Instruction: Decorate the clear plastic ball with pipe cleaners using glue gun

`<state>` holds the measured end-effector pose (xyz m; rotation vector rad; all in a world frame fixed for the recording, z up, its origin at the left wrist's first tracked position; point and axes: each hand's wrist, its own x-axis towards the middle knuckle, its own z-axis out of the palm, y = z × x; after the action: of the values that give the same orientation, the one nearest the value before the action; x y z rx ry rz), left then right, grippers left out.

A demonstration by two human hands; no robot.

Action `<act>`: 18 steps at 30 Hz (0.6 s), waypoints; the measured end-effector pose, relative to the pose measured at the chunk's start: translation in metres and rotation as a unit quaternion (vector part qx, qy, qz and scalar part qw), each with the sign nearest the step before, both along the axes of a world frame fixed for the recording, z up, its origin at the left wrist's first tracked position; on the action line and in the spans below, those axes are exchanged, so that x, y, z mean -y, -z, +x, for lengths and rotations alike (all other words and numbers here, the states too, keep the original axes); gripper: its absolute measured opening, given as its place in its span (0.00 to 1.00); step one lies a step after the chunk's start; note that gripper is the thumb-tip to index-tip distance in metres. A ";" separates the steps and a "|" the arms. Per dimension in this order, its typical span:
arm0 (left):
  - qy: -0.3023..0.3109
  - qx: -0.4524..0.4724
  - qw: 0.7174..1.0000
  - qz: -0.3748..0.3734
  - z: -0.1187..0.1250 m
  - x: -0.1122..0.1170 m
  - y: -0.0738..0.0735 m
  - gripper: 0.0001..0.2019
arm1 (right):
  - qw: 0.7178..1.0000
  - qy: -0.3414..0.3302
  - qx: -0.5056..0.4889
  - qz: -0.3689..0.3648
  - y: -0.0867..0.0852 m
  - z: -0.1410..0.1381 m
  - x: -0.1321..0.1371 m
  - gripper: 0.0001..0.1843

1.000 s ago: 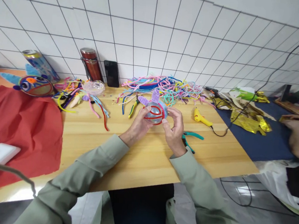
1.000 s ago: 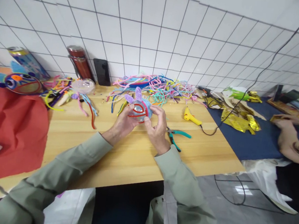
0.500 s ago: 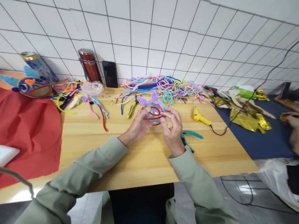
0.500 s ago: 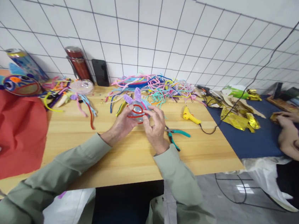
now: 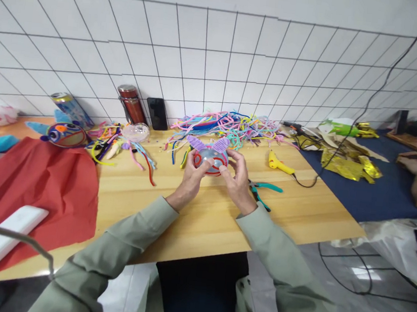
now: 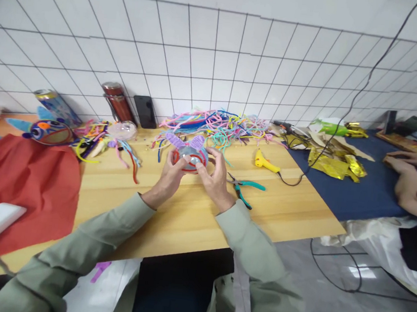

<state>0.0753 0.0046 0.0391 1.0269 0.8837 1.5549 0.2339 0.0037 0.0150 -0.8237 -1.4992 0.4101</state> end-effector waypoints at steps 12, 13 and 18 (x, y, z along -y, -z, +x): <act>-0.088 -0.085 0.992 0.024 -0.017 0.008 0.033 0.38 | 0.984 0.037 0.149 0.094 -0.001 -0.008 0.011 0.15; -0.092 -0.093 0.991 0.023 -0.017 0.009 0.036 0.39 | 0.984 0.034 0.152 0.092 0.000 -0.009 0.013 0.16; -0.114 -0.125 0.985 0.024 -0.018 0.016 0.049 0.45 | 0.989 0.030 0.125 0.072 0.008 -0.011 0.020 0.16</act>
<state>0.0578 -0.0118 -0.0095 1.2087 1.1759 1.6649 0.2232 -0.0159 0.0072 -0.8260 -1.7104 0.1550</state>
